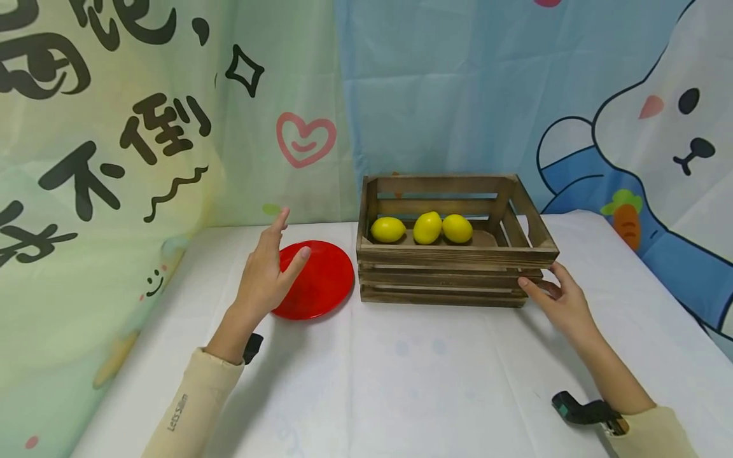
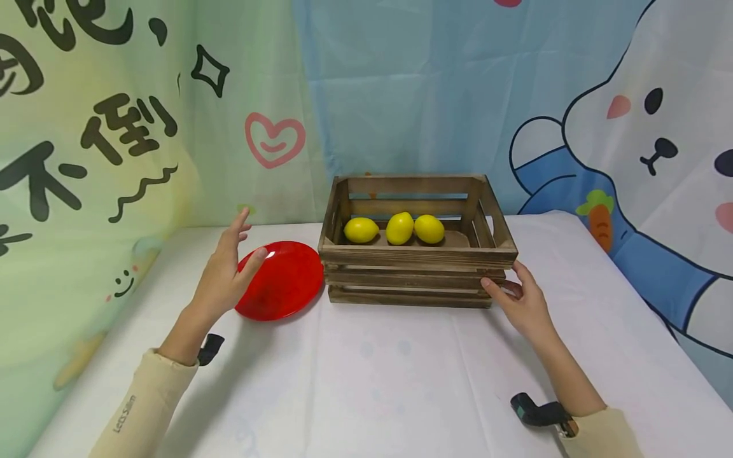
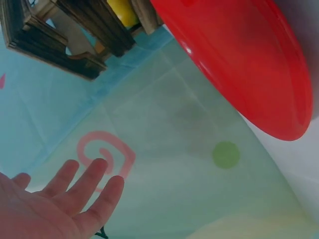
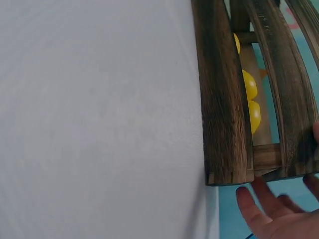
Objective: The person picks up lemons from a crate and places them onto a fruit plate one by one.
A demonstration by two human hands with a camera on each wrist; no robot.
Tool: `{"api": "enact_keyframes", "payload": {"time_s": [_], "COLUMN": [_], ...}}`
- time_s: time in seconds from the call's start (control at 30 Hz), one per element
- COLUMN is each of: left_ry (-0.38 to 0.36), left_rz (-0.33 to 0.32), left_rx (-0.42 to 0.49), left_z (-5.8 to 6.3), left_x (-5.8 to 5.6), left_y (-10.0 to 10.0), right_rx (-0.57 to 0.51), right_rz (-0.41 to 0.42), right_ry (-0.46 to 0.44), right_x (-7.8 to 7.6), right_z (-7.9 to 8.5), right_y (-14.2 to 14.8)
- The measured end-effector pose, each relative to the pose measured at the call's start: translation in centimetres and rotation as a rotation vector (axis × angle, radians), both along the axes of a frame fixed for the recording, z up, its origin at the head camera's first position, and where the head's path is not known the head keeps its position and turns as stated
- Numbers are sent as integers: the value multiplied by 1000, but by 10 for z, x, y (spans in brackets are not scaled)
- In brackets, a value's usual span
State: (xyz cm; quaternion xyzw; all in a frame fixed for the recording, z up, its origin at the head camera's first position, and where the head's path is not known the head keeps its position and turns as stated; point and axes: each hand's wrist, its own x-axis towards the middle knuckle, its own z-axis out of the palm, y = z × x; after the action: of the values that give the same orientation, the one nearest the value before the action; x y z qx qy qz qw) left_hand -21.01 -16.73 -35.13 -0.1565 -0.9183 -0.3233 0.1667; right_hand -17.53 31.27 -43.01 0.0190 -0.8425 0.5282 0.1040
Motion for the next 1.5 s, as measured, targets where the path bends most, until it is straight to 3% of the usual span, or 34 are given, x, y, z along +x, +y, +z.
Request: {"api": "enact_keyframes", "payload": {"time_s": [0.27, 0.53, 0.8, 0.97, 1.13, 1.5], "left_ry": [-13, -7, -8, 28, 63, 93], "left_rz": [-29, -72, -87, -101, -153, -279], "left_rx": [-3, -53, -113, -152, -152, -187], "left_z": [4, 9, 13, 19, 35, 71], "left_x": [-4, -9, -12, -16, -23, -40], "left_y": [8, 18, 26, 33, 42, 62], "right_rx": [-212, -407, -390, -384, -399, -372], "right_rz": [86, 192, 170, 184, 213, 212], "right_ry": [80, 85, 87, 127, 167, 152], "right_x": [-6, -9, -13, -15, -16, -12], "right_z": [-13, -20, -27, -30, -29, -28], "right_y": [8, 16, 21, 23, 24, 24]}}
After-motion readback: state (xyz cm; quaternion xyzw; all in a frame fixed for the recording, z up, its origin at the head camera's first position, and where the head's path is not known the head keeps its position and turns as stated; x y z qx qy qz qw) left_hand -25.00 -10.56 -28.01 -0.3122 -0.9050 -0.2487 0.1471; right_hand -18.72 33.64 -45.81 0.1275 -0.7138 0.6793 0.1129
